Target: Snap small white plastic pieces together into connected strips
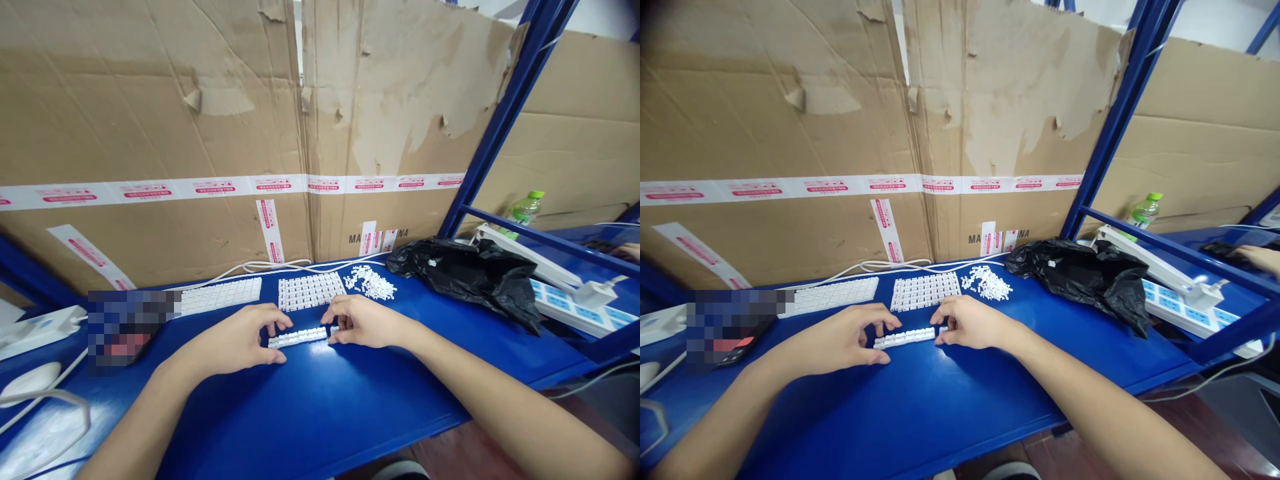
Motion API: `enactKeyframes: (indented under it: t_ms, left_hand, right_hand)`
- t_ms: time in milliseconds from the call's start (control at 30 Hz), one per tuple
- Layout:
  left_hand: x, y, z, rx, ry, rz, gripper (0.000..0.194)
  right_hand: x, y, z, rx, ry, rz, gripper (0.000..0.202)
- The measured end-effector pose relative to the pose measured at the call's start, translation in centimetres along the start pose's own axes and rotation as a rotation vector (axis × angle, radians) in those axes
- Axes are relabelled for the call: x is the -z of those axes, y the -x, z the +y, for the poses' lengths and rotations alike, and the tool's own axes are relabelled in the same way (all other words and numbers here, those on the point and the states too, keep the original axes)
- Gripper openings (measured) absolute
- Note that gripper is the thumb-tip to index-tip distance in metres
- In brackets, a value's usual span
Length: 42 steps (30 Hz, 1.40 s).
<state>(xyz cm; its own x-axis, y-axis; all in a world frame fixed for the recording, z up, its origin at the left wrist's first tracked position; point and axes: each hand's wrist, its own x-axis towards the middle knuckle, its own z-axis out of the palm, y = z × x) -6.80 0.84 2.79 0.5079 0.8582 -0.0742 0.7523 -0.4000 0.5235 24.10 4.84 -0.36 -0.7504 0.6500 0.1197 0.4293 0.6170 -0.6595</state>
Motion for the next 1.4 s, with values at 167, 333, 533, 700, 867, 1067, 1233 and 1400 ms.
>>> enactKeyframes:
  t_ms: [167,333,533,700,867,1067,1233,1400]
  left_hand:
    - [-0.3,-0.2,-0.1,-0.018,0.099,-0.022,0.027]
    - [-0.3,-0.3,-0.2,-0.02,0.107,-0.033,0.017]
    - [-0.3,-0.4,-0.3,-0.016,0.107,-0.034,0.016]
    - [-0.4,-0.6,0.2,-0.013,0.069,-0.023,0.022]
    - [-0.7,-0.9,0.7,-0.07,0.029,0.003,0.021]
    - [-0.8,-0.9,0.7,-0.099,0.016,0.024,0.021]
    - [-0.8,-0.9,0.7,-0.088,0.002,0.011,0.02]
    - [-0.7,-0.7,0.6,-0.067,0.029,0.022,0.029]
  right_hand:
    - [-0.3,-0.2,-0.5,0.057,0.009,0.024,0.023]
    - [-0.6,-0.4,-0.8,0.087,0.031,0.05,0.015]
    - [-0.8,-0.4,-0.9,0.101,0.04,0.055,0.015]
    - [-1.0,-0.5,-0.8,0.099,0.064,0.057,0.014]
    - [-1.6,-0.5,-0.7,0.103,0.058,0.083,0.034]
    - [-1.9,-0.5,-0.9,0.122,0.077,0.072,0.024]
    - [-1.9,-0.6,-1.1,0.101,0.078,0.066,0.022]
    - [-1.9,-0.6,-1.0,0.088,0.079,0.088,0.029]
